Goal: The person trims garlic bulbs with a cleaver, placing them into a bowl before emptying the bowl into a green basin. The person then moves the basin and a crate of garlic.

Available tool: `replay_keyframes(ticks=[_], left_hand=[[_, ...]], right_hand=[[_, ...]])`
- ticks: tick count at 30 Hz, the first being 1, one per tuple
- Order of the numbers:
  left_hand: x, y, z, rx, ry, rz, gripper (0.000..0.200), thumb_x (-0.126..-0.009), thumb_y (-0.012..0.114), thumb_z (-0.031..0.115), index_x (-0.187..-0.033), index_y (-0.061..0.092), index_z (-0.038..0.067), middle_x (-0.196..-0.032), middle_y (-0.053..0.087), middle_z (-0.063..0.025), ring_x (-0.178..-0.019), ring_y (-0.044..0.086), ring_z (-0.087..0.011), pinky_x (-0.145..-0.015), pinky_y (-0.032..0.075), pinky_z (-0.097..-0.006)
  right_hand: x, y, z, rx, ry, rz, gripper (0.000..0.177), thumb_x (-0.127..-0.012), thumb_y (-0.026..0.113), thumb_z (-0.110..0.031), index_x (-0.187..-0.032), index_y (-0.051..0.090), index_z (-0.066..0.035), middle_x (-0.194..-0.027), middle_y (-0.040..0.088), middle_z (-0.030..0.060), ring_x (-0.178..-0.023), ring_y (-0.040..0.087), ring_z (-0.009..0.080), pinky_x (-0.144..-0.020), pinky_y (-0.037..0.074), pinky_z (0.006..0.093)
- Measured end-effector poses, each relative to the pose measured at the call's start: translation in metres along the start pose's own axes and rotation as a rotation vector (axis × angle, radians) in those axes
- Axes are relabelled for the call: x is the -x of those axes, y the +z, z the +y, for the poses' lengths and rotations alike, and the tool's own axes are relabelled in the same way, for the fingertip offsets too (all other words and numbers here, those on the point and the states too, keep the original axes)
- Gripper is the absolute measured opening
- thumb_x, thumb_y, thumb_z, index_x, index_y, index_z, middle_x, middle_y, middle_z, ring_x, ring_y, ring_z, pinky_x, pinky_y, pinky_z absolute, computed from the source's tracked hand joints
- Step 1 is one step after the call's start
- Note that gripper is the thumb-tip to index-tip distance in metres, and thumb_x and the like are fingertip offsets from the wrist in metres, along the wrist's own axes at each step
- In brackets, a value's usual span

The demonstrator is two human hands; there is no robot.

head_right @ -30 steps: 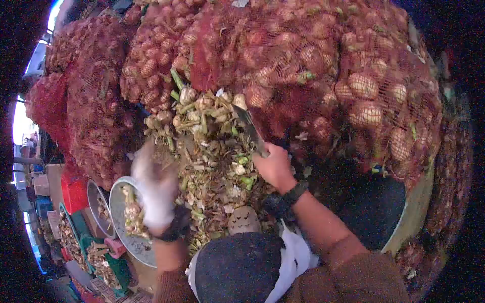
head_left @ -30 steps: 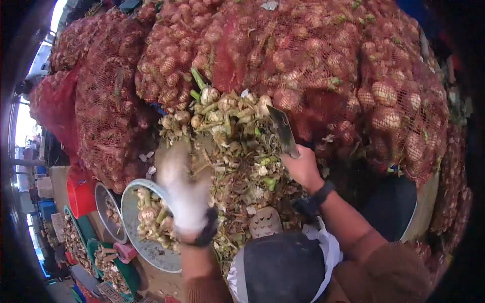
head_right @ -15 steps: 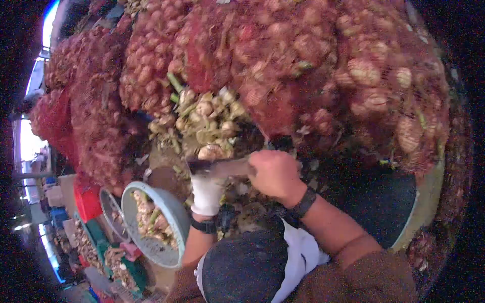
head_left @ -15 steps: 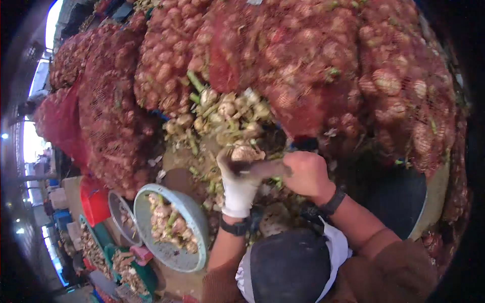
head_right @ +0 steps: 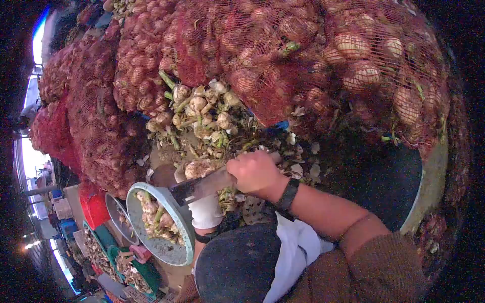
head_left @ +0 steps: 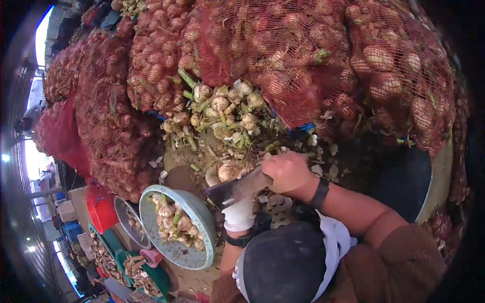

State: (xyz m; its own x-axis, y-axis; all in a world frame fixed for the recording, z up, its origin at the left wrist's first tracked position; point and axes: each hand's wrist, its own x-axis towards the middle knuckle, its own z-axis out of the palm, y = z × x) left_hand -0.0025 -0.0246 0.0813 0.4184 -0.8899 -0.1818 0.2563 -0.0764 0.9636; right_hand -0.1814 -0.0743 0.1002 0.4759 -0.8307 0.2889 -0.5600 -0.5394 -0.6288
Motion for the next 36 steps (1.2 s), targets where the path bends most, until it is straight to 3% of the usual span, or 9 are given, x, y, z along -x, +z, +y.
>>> replay_keyframes(ticks=[5, 9, 11, 13, 17, 21, 23, 25, 36], left_hand=[[0.022, 0.042, 0.066, -0.465, 0.392, 0.153, 0.065, -0.064, 0.073, -0.001, -0.119, 0.037, 0.002, -0.102, 0.054, -0.0112, -0.092, 0.056, -0.0184, -0.078, 0.050, -0.0300], [0.022, 0.043, 0.059, -0.296, 0.237, -0.034, 0.072, -0.064, 0.074, 0.001, -0.125, 0.034, 0.001, -0.112, 0.052, -0.0160, -0.097, 0.057, -0.0231, -0.082, 0.051, -0.0349], [0.025, 0.037, 0.055, -0.603, 0.297, -0.253, 0.085, -0.065, 0.069, 0.005, -0.137, 0.025, -0.001, -0.130, 0.041, -0.0176, -0.117, 0.047, -0.0281, -0.096, 0.041, -0.0376], [0.026, 0.037, 0.069, -0.304, 0.006, -0.366, 0.087, -0.066, 0.065, 0.002, -0.142, 0.021, -0.001, -0.136, 0.033, -0.0171, -0.121, 0.042, -0.0260, -0.096, 0.040, -0.0372], [0.027, 0.027, 0.055, -0.305, -0.282, -0.155, 0.056, -0.074, 0.057, 0.001, -0.129, 0.043, -0.004, -0.092, 0.060, -0.0040, -0.076, 0.055, -0.0091, -0.071, 0.046, -0.0208], [0.031, 0.005, 0.074, -0.792, 0.212, -0.002, 0.033, -0.072, 0.063, 0.002, -0.104, 0.060, -0.001, -0.100, 0.061, -0.0103, -0.089, 0.060, -0.0168, -0.074, 0.049, -0.0243], [0.021, -0.066, 0.084, -0.006, 0.102, 0.044, 0.043, -0.067, 0.065, -0.003, -0.109, 0.059, 0.000, -0.110, 0.058, -0.0138, -0.108, 0.056, -0.0224, -0.080, 0.052, -0.0295], [0.032, -0.038, 0.133, -1.549, 0.678, 0.433, 0.049, -0.063, 0.069, 0.009, -0.111, 0.059, -0.001, -0.108, 0.058, -0.0209, -0.101, 0.055, -0.0322, -0.091, 0.044, -0.0402], [-0.098, 0.073, -0.022, -1.246, 0.527, -0.307, 0.055, -0.057, 0.079, 0.022, -0.104, 0.057, 0.005, -0.093, 0.061, -0.0125, -0.092, 0.056, -0.0320, -0.082, 0.043, -0.0437]], right_hand=[[0.028, 0.011, 0.081, -0.316, 0.846, -0.350, 0.023, -0.077, 0.058, -0.024, -0.094, 0.070, -0.013, -0.075, 0.066, 0.0142, -0.070, 0.067, 0.0245, -0.062, 0.051, 0.0358], [-0.012, 0.002, 0.012, -0.563, 0.837, -0.423, 0.025, -0.079, 0.061, -0.023, -0.096, 0.068, -0.005, -0.077, 0.065, 0.0171, -0.068, 0.063, 0.0269, -0.067, 0.049, 0.0352], [-0.016, 0.030, 0.018, -0.734, 0.178, -0.245, 0.018, -0.079, 0.062, -0.016, -0.091, 0.068, -0.004, -0.071, 0.062, 0.0151, -0.065, 0.057, 0.0157, -0.068, 0.047, 0.0308], [-0.044, -0.009, -0.016, -1.420, 0.818, -0.234, 0.012, -0.077, 0.064, -0.012, -0.085, 0.067, -0.003, -0.066, 0.057, 0.0108, -0.067, 0.053, 0.0088, -0.067, 0.045, 0.0271], [-0.030, -0.023, -0.033, -0.636, 0.448, -0.107, 0.011, -0.075, 0.066, -0.012, -0.075, 0.062, -0.003, -0.063, 0.054, 0.0094, -0.060, 0.052, 0.0121, -0.058, 0.044, 0.0279], [-0.003, 0.018, 0.024, -0.118, 0.345, -0.268, 0.022, -0.069, 0.068, -0.023, -0.082, 0.066, -0.005, -0.074, 0.063, 0.0173, -0.070, 0.059, 0.0383, -0.062, 0.047, 0.0425], [0.019, 0.014, 0.061, -0.042, 0.624, -0.344, 0.027, -0.070, 0.065, -0.024, -0.088, 0.067, -0.005, -0.074, 0.063, 0.0187, -0.068, 0.061, 0.0359, -0.064, 0.048, 0.0414], [0.016, 0.016, 0.069, -0.203, 0.718, -0.194, 0.030, -0.070, 0.064, -0.024, -0.091, 0.066, -0.004, -0.074, 0.063, 0.0193, -0.068, 0.062, 0.0340, -0.064, 0.048, 0.0403], [0.010, -0.030, 0.046, -0.075, 0.663, 0.009, 0.018, -0.071, 0.063, -0.018, -0.080, 0.062, -0.002, -0.065, 0.061, 0.0134, -0.057, 0.059, 0.0238, -0.056, 0.046, 0.0373]])
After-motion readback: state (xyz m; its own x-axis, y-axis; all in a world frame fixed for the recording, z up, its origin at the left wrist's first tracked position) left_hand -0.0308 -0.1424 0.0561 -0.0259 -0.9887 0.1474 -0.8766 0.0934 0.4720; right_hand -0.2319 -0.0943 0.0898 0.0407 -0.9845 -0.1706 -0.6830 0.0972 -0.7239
